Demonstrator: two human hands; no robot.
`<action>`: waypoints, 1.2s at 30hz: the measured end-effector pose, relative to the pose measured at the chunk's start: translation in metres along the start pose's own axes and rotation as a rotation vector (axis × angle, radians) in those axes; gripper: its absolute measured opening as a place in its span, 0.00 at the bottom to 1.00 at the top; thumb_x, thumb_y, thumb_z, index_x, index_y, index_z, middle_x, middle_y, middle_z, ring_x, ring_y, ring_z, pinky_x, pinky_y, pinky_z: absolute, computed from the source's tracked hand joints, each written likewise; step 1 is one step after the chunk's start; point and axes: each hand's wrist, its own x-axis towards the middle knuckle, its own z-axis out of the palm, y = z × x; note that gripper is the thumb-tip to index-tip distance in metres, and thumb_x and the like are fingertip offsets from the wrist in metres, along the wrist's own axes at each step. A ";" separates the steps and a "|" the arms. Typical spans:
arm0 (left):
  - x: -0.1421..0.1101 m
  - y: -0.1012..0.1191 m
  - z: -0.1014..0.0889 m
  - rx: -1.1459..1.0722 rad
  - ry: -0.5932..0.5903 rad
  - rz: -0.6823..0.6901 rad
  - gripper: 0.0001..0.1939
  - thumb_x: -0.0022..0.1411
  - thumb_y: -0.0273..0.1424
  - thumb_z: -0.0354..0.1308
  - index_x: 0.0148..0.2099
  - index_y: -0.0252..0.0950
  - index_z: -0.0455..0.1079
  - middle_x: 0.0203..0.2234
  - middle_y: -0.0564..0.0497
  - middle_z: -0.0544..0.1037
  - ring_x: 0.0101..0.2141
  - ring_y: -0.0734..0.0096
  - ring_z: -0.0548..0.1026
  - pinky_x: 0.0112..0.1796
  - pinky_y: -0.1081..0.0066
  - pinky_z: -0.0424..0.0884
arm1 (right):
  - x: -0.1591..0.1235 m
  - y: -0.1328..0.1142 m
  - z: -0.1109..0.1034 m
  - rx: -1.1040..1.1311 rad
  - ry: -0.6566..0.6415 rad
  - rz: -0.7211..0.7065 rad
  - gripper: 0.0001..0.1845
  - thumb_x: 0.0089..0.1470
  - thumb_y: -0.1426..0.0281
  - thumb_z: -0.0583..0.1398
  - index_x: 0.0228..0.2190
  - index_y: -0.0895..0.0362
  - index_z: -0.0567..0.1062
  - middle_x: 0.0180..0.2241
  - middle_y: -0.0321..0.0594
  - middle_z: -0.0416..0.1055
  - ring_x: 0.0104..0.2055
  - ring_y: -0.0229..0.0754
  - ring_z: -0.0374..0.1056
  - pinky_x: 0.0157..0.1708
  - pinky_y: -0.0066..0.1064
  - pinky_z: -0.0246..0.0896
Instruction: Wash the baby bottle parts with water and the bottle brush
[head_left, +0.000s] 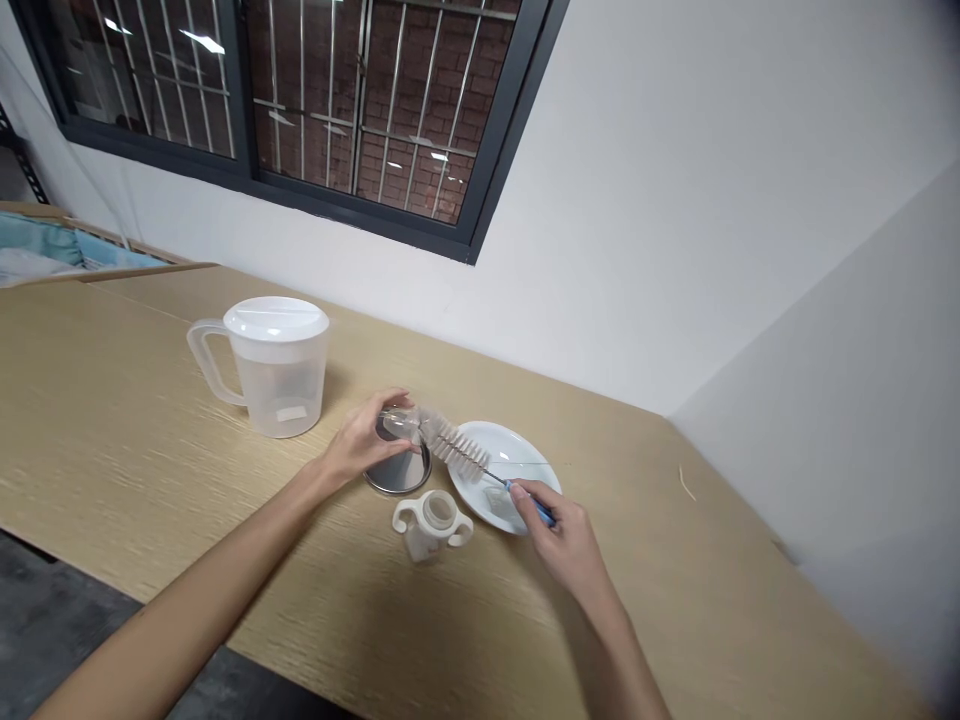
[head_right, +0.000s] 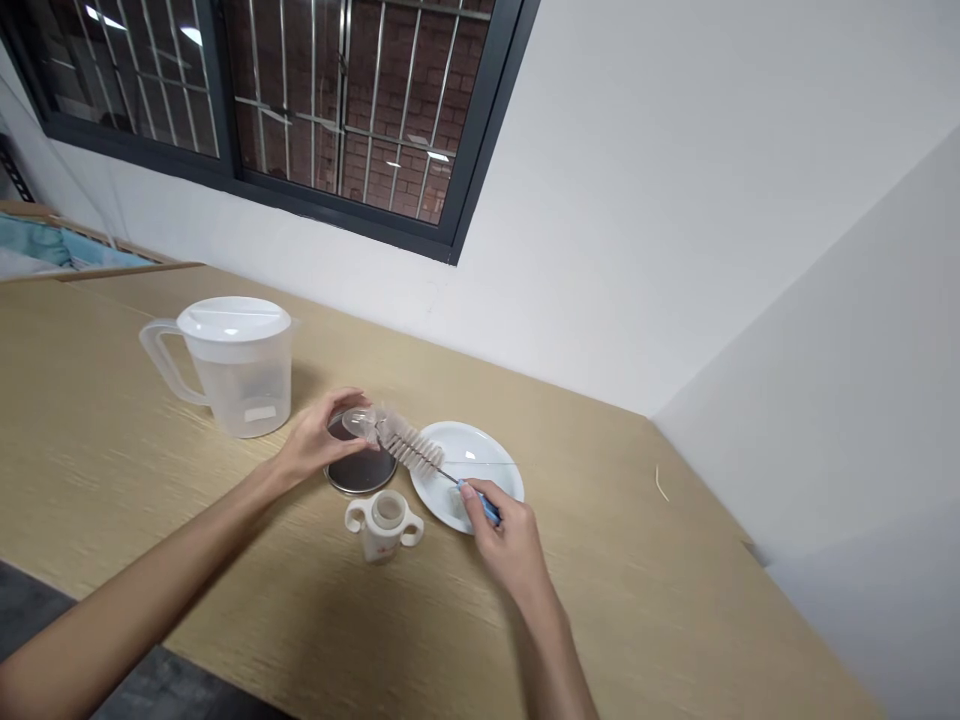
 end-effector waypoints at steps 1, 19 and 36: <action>0.000 0.000 -0.001 -0.008 0.000 0.013 0.36 0.50 0.39 0.71 0.58 0.38 0.60 0.47 0.43 0.78 0.49 0.59 0.77 0.51 0.61 0.71 | 0.001 0.000 -0.002 0.006 -0.008 0.011 0.20 0.60 0.56 0.57 0.36 0.58 0.81 0.36 0.43 0.80 0.35 0.45 0.75 0.31 0.28 0.68; 0.000 0.008 0.004 -0.143 -0.188 0.007 0.42 0.44 0.36 0.74 0.60 0.42 0.62 0.48 0.44 0.79 0.49 0.56 0.77 0.52 0.59 0.70 | 0.001 -0.006 -0.016 0.059 -0.130 0.083 0.20 0.57 0.54 0.59 0.38 0.56 0.81 0.35 0.42 0.80 0.33 0.44 0.74 0.30 0.30 0.67; 0.002 0.024 0.001 -0.162 -0.226 0.105 0.36 0.46 0.37 0.73 0.57 0.42 0.66 0.45 0.47 0.80 0.48 0.58 0.77 0.50 0.61 0.70 | 0.003 0.004 -0.019 0.155 -0.176 0.168 0.28 0.60 0.48 0.53 0.33 0.59 0.79 0.20 0.37 0.68 0.23 0.39 0.63 0.23 0.29 0.55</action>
